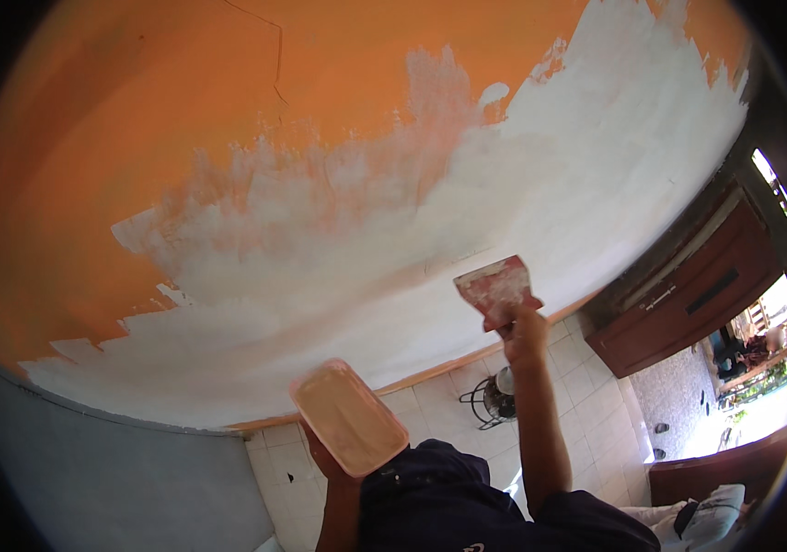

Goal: The person applies white plaster to an orange wall using a plastic spreader. The person repeatedly scoops plaster from a pink container and spreads it across the wall surface in upward and downward strokes.

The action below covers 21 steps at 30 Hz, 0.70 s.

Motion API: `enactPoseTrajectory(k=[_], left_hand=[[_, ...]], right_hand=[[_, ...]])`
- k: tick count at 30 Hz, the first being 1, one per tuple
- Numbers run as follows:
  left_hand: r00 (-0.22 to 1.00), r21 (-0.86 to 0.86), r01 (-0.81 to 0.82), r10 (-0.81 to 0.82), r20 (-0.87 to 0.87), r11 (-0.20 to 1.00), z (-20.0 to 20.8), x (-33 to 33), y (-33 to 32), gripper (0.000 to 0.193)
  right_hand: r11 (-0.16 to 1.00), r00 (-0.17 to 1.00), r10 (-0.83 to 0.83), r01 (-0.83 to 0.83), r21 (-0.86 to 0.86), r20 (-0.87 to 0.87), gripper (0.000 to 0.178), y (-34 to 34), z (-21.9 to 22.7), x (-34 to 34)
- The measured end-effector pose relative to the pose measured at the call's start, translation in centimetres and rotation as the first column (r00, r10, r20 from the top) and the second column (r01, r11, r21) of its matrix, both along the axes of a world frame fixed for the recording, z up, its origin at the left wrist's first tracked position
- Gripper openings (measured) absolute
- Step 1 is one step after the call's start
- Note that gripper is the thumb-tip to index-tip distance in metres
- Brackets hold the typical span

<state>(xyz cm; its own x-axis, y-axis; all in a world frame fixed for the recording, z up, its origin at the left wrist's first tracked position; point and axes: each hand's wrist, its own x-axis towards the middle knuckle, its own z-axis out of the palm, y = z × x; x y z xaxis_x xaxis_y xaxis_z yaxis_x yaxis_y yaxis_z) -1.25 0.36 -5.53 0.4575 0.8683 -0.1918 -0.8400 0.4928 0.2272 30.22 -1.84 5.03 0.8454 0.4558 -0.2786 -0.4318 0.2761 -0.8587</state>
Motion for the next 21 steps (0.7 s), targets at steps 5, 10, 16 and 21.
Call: enactPoseTrajectory(k=[5,10,16,21], left_hand=[[0.998,-0.003,-0.049,0.049,-0.037,0.999,-0.7,-0.4,-0.1,0.057],[0.999,0.006,-0.032,0.032,0.000,0.999,1.3,0.0,-0.2,0.060],[1.000,0.008,-0.020,0.019,0.020,1.000,1.1,0.5,-0.2,0.062],[0.999,0.033,0.024,-0.025,0.032,0.999,0.7,0.7,-0.4,0.058]], right_hand=[[0.998,0.986,-0.060,0.055,-0.034,-0.154,0.032,3.1,-2.5,-0.5],[0.996,0.995,-0.042,0.049,0.074,-0.093,0.036,4.1,1.9,-1.2],[0.977,0.999,0.026,-0.020,0.214,-0.028,0.035,3.5,5.4,-1.1],[0.992,0.999,0.029,-0.032,0.118,0.027,0.030,2.8,6.5,-1.1]])
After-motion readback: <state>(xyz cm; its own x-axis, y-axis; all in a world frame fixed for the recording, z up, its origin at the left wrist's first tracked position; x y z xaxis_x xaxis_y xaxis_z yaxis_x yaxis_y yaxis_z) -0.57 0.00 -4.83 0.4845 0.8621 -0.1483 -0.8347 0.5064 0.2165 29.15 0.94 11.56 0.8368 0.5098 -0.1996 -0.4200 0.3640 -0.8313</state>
